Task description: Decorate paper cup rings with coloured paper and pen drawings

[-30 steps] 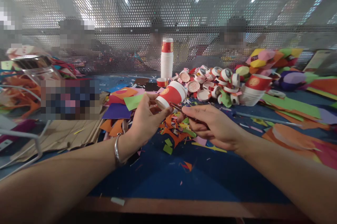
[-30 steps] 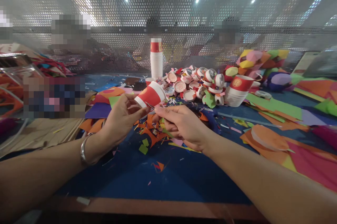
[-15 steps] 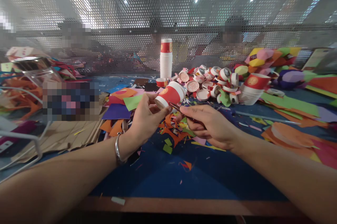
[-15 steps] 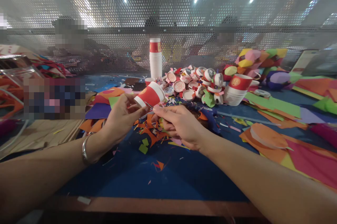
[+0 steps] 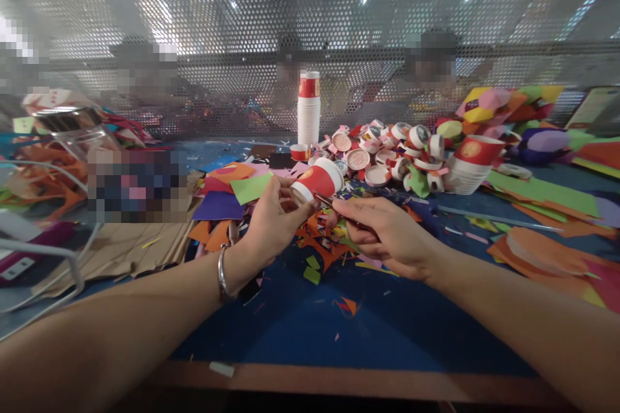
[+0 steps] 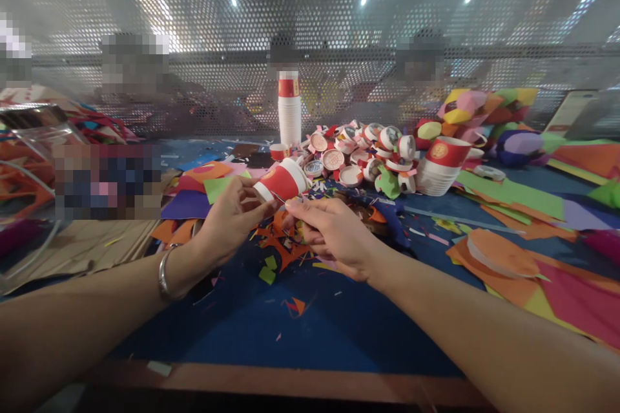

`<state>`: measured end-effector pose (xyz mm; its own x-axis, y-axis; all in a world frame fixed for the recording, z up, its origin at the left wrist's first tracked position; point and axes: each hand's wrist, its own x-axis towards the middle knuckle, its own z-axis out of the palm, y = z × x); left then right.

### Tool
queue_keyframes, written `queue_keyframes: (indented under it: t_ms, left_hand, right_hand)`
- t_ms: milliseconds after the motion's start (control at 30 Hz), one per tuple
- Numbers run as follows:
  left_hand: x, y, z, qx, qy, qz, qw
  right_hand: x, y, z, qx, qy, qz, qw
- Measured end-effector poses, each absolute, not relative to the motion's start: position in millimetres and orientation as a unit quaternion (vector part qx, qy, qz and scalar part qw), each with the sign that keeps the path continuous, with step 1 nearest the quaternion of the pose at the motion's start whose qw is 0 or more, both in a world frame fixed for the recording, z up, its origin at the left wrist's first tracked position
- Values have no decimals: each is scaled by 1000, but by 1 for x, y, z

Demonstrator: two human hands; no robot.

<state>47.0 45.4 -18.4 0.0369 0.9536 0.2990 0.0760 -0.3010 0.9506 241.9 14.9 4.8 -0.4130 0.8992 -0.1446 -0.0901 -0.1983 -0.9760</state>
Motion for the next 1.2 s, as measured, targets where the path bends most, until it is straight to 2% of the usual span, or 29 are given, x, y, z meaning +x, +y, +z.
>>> queue_keyframes:
  t_ms: [1200]
  left_hand:
    - [49, 40, -18, 595, 431, 534, 419]
  right_hand:
    - [240, 14, 5, -398, -482, 686, 371]
